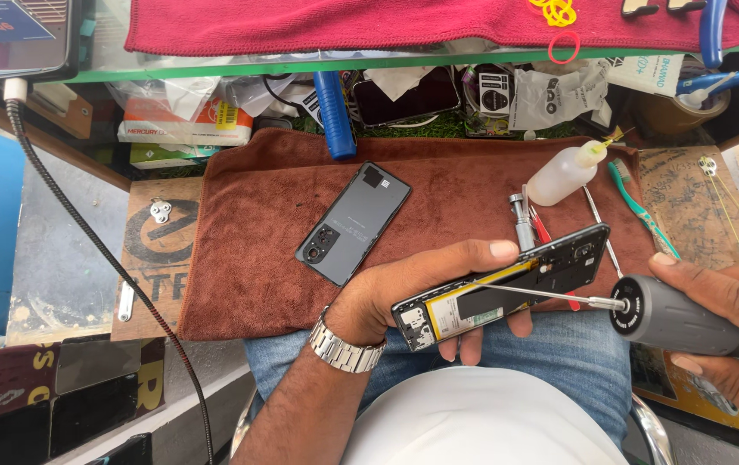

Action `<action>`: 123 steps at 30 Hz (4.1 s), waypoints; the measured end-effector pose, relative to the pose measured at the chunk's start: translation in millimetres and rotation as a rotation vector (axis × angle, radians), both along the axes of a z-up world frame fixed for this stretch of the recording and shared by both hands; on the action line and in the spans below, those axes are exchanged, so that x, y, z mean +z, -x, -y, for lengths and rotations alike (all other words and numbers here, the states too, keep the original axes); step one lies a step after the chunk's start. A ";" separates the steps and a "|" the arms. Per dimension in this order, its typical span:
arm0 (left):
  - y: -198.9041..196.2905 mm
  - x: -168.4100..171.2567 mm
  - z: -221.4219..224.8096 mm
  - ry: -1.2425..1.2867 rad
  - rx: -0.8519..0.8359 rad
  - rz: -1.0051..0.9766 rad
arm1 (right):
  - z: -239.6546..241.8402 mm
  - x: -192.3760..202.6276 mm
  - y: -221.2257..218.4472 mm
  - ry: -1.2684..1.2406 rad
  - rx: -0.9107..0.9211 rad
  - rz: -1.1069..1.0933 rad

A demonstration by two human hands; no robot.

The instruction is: The person uses a power screwdriver to remove screws from the back of a disassembled smartphone, then powers it on to test the screen. They then pick up a second smartphone and use the power screwdriver to remove screws from its back cover.

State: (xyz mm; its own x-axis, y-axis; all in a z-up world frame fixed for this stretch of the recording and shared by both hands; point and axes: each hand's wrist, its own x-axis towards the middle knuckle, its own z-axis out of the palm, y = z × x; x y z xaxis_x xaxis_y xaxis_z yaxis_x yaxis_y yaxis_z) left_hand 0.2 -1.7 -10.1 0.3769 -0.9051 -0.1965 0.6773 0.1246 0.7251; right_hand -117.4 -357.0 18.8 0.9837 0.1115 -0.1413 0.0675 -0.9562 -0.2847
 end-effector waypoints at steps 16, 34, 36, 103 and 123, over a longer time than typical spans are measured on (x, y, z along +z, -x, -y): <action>1.3 -12.0 0.7 -0.016 -0.084 0.012 | 25.2 -27.3 0.8 -0.060 0.089 0.025; 0.1 -16.8 3.8 -0.018 -0.144 0.056 | 18.5 -17.2 -1.9 -0.036 0.100 -0.026; 0.9 -17.7 3.2 0.007 -0.127 0.035 | 17.4 -16.6 0.2 0.000 0.092 -0.033; 5.9 -17.3 35.3 0.261 0.572 -0.194 | -64.3 -79.7 90.8 -0.172 -0.237 -0.609; 10.1 -24.3 44.7 0.322 0.576 -0.148 | -64.1 -81.6 94.8 -0.233 -0.222 -0.540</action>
